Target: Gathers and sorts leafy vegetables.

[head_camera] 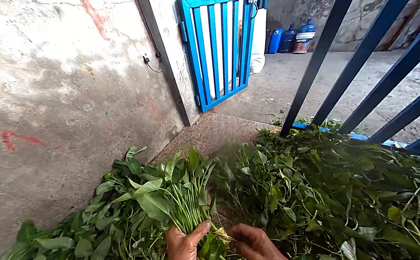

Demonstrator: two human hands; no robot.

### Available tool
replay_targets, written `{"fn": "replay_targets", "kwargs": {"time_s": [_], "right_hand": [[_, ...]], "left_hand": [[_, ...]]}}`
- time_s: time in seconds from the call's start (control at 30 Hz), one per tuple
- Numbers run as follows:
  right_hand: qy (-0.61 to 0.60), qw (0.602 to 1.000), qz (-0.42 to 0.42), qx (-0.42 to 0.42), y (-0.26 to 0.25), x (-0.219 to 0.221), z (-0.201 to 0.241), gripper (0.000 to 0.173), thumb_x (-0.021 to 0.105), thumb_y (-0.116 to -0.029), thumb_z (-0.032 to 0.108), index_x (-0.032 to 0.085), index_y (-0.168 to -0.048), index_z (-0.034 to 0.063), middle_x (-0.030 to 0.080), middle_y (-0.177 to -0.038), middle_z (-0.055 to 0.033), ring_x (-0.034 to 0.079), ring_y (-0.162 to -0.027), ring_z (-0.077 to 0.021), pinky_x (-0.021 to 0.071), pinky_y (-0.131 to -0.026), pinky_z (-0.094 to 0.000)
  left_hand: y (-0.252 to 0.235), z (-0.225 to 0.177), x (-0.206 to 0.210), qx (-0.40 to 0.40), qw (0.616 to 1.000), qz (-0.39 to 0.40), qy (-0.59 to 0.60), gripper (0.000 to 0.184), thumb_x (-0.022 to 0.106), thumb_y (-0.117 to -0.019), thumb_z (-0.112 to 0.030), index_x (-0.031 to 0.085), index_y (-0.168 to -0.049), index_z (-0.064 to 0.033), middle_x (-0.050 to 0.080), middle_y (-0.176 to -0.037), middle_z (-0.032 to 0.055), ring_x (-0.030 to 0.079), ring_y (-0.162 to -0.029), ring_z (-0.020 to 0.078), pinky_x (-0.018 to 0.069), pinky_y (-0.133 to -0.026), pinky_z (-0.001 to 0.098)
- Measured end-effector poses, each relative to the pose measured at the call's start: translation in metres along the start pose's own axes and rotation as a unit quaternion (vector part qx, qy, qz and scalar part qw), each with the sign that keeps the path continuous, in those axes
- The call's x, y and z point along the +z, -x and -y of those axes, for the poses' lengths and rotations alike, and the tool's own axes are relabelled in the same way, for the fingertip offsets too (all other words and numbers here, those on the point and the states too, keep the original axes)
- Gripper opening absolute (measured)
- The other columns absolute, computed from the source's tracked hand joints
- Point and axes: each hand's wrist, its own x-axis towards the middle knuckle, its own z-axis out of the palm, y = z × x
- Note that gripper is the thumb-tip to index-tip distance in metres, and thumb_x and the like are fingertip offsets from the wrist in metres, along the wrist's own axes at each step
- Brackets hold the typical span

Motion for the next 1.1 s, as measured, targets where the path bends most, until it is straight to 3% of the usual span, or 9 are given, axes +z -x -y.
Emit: {"fn": "replay_targets", "kwargs": {"time_s": [0.2, 0.3, 0.43, 0.53, 0.7, 0.77, 0.83, 0.93, 1.1], "right_hand": [[0.068, 0.997, 0.01, -0.045, -0.01, -0.009, 0.002, 0.02, 0.058, -0.1008, 0.004, 0.074, -0.114, 0.0017, 0.073, -0.099, -0.0089, 0.069, -0.089, -0.0119, 0.058, -0.082, -0.0288], [0.098, 0.994, 0.027, -0.037, -0.011, -0.011, 0.005, 0.023, 0.058, -0.1006, 0.009, 0.074, -0.116, 0.0036, 0.073, -0.1, -0.009, 0.069, -0.091, -0.0138, 0.058, -0.084, -0.0316], [-0.02, 0.997, 0.07, 0.035, -0.021, -0.005, 0.026, 0.042, 0.071, -0.0956, 0.026, 0.063, -0.129, 0.0009, 0.073, -0.104, -0.0082, 0.071, -0.09, -0.0134, 0.0602, -0.082, -0.0345], [-0.109, 0.992, -0.007, 0.069, -0.028, 0.006, 0.039, 0.027, 0.074, -0.0942, 0.024, 0.069, -0.111, 0.0025, 0.072, -0.09, -0.0029, 0.067, -0.077, -0.0095, 0.0572, -0.07, -0.0289], [-0.274, 0.948, -0.149, 0.065, -0.023, 0.018, 0.034, 0.014, 0.07, -0.0954, 0.01, 0.07, -0.106, 0.0008, 0.072, -0.09, -0.0069, 0.066, -0.076, -0.0128, 0.0574, -0.069, -0.0307], [-0.191, 0.967, -0.168, -0.012, -0.016, 0.019, 0.029, 0.01, 0.066, -0.0979, 0.008, 0.069, -0.104, 0.0004, 0.072, -0.089, -0.0053, 0.068, -0.077, -0.0108, 0.058, -0.071, -0.0287], [0.054, 0.976, -0.168, -0.131, -0.007, 0.015, 0.019, 0.014, 0.061, -0.1022, 0.013, 0.069, -0.104, 0.0007, 0.071, -0.093, -0.0068, 0.069, -0.085, -0.0113, 0.059, -0.078, -0.0278], [0.333, 0.894, -0.168, -0.25, 0.008, 0.003, 0.009, 0.011, 0.057, -0.1009, 0.011, 0.067, -0.104, 0.007, 0.069, -0.095, -0.0098, 0.069, -0.092, -0.0222, 0.0597, -0.082, -0.0342], [0.434, 0.853, -0.149, -0.249, 0.032, -0.005, 0.013, 0.008, 0.06, -0.0991, 0.009, 0.066, -0.103, 0.0081, 0.068, -0.092, -0.0083, 0.067, -0.086, -0.0222, 0.059, -0.075, -0.031]], "left_hand": [[0.0, 0.001, 0.01, -0.028, 0.997, -0.025, 0.062, 0.041, 0.072, -0.0752, 0.016, 0.057, -0.113, 0.0121, 0.073, -0.091, 0.0228, 0.075, -0.078, 0.0284, 0.0648, -0.071, 0.0416], [0.001, 0.001, 0.012, -0.029, 0.997, -0.029, 0.067, 0.042, 0.073, -0.0725, 0.017, 0.058, -0.111, 0.0118, 0.073, -0.09, 0.0221, 0.075, -0.078, 0.0275, 0.0649, -0.07, 0.0411], [0.004, 0.007, 0.015, -0.027, 0.995, 0.048, 0.081, 0.045, 0.074, -0.0683, 0.016, 0.057, -0.11, 0.012, 0.073, -0.09, 0.0227, 0.074, -0.079, 0.0285, 0.0645, -0.073, 0.0428], [0.006, 0.008, 0.019, -0.022, 0.991, 0.09, 0.095, 0.045, 0.074, -0.0662, 0.016, 0.058, -0.108, 0.0107, 0.074, -0.087, 0.0202, 0.075, -0.078, 0.0264, 0.0644, -0.075, 0.0416], [0.003, 0.012, 0.021, -0.021, 0.983, 0.094, 0.155, 0.042, 0.073, -0.0697, 0.014, 0.057, -0.108, 0.0095, 0.073, -0.09, 0.0233, 0.074, -0.081, 0.0277, 0.0635, -0.075, 0.0416], [0.004, 0.012, 0.022, -0.036, 0.983, 0.075, 0.161, 0.038, 0.07, -0.0714, 0.013, 0.058, -0.107, 0.0096, 0.072, -0.089, 0.0233, 0.074, -0.08, 0.0284, 0.0637, -0.074, 0.0423], [0.007, 0.013, 0.025, -0.049, 0.985, 0.049, 0.156, 0.034, 0.065, -0.074, 0.013, 0.056, -0.107, 0.0104, 0.072, -0.088, 0.0234, 0.074, -0.077, 0.0295, 0.0638, -0.072, 0.0433], [0.012, 0.017, 0.03, -0.049, 0.988, 0.018, 0.146, 0.031, 0.062, -0.0778, 0.016, 0.056, -0.107, 0.0107, 0.072, -0.086, 0.023, 0.074, -0.075, 0.0292, 0.0642, -0.071, 0.0431], [0.025, 0.023, 0.04, -0.056, 0.992, -0.004, 0.116, 0.037, 0.064, -0.0758, 0.02, 0.055, -0.11, 0.0113, 0.072, -0.086, 0.0218, 0.074, -0.074, 0.0281, 0.0644, -0.07, 0.0414]]}}
